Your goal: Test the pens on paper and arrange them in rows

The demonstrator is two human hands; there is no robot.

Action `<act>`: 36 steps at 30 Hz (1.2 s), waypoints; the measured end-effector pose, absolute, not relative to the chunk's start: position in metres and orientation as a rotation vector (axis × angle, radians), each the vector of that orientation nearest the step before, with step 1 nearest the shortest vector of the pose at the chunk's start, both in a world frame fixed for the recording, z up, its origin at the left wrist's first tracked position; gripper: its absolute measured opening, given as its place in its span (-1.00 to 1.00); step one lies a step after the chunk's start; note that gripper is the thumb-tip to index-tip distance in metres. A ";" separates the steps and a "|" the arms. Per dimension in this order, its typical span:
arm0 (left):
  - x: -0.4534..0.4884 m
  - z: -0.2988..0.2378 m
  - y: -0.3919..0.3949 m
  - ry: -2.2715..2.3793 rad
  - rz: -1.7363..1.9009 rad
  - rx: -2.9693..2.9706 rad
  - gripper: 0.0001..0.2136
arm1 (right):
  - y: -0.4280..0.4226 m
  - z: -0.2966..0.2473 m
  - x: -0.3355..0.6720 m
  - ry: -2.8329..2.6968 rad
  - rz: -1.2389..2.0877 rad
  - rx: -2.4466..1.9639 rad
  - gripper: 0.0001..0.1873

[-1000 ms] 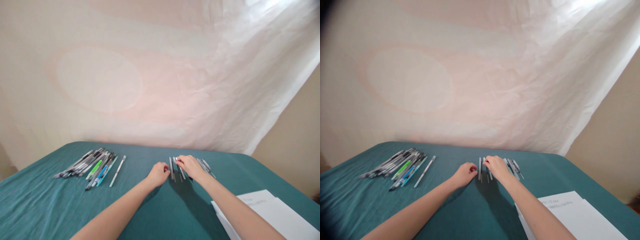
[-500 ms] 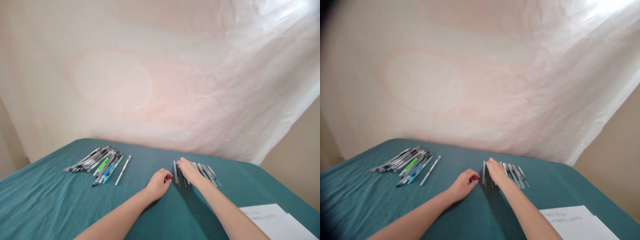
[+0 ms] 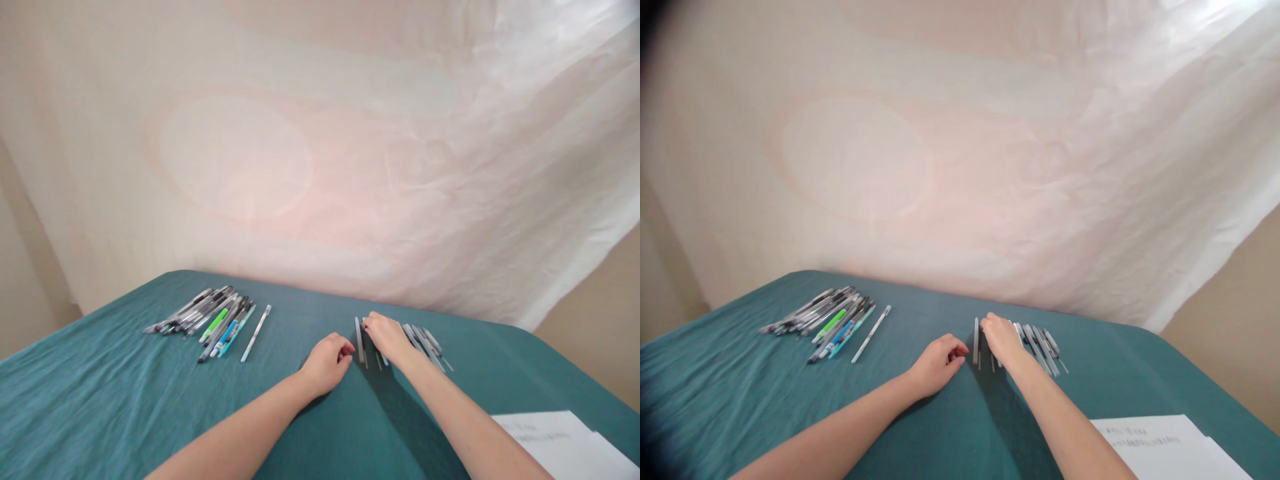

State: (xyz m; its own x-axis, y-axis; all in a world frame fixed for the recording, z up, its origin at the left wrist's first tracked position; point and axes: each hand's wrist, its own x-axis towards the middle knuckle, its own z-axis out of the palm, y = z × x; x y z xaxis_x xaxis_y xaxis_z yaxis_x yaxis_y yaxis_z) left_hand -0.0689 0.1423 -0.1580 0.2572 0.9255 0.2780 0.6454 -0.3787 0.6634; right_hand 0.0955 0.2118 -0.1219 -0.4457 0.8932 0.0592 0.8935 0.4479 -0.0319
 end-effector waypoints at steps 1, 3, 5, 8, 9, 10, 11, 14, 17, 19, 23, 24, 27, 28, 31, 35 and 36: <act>-0.069 -0.158 0.142 1.430 0.899 2.117 -0.80 | 0.211 -0.121 0.096 -2.608 -0.015 -1.617 -0.79; -0.069 -0.159 0.142 1.433 0.896 2.114 -0.81 | 0.210 -0.118 0.099 -2.588 -0.049 -1.612 -0.77; -0.069 -0.160 0.144 1.431 0.901 2.111 -0.80 | 0.209 -0.115 0.103 -2.572 -0.076 -1.604 -0.73; -0.074 -0.157 0.149 1.438 0.893 2.121 -0.80 | 0.203 -0.112 0.108 -2.539 -0.109 -1.576 -0.72; -0.078 -0.154 0.151 1.458 0.878 2.134 -0.80 | 0.198 -0.112 0.109 -2.537 -0.110 -1.552 -0.72; -0.083 -0.150 0.154 1.498 0.853 2.150 -0.80 | 0.193 -0.113 0.109 -2.541 -0.103 -1.515 -0.73; -0.090 -0.144 0.156 1.561 0.814 2.167 -0.80 | 0.185 -0.115 0.109 -2.555 -0.086 -1.466 -0.74; -0.116 -0.125 0.162 1.910 0.628 2.164 -0.81 | 0.160 -0.122 0.104 -2.608 0.000 -1.280 -0.73; -0.143 -0.107 0.164 2.303 0.431 2.119 -0.78 | 0.140 -0.131 0.097 -2.626 0.010 -1.145 -0.72; -0.160 -0.098 0.163 2.492 0.256 2.044 -0.78 | 0.134 -0.136 0.093 -2.610 -0.031 -1.103 -0.72; -0.182 -0.092 0.161 2.587 0.089 1.914 -0.79 | 0.134 -0.144 0.089 -2.566 -0.092 -1.061 -0.72; -0.186 -0.092 0.161 2.583 0.079 1.899 -0.79 | 0.135 -0.145 0.088 -2.560 -0.097 -1.051 -0.71; -0.193 -0.094 0.163 2.573 0.062 1.865 -0.79 | 0.136 -0.148 0.089 -2.553 -0.091 -1.040 -0.69; -0.194 -0.095 0.163 2.574 0.062 1.856 -0.79 | 0.136 -0.148 0.089 -2.551 -0.082 -1.043 -0.69; -0.195 -0.098 0.165 2.575 0.074 1.838 -0.77 | 0.135 -0.148 0.090 -2.542 -0.060 -1.058 -0.68; -0.194 -0.103 0.166 2.573 0.104 1.816 -0.76 | 0.134 -0.148 0.091 -2.521 -0.055 -1.077 -0.68; -0.194 -0.104 0.166 2.573 0.115 1.809 -0.75 | 0.134 -0.148 0.091 -2.513 -0.059 -1.082 -0.68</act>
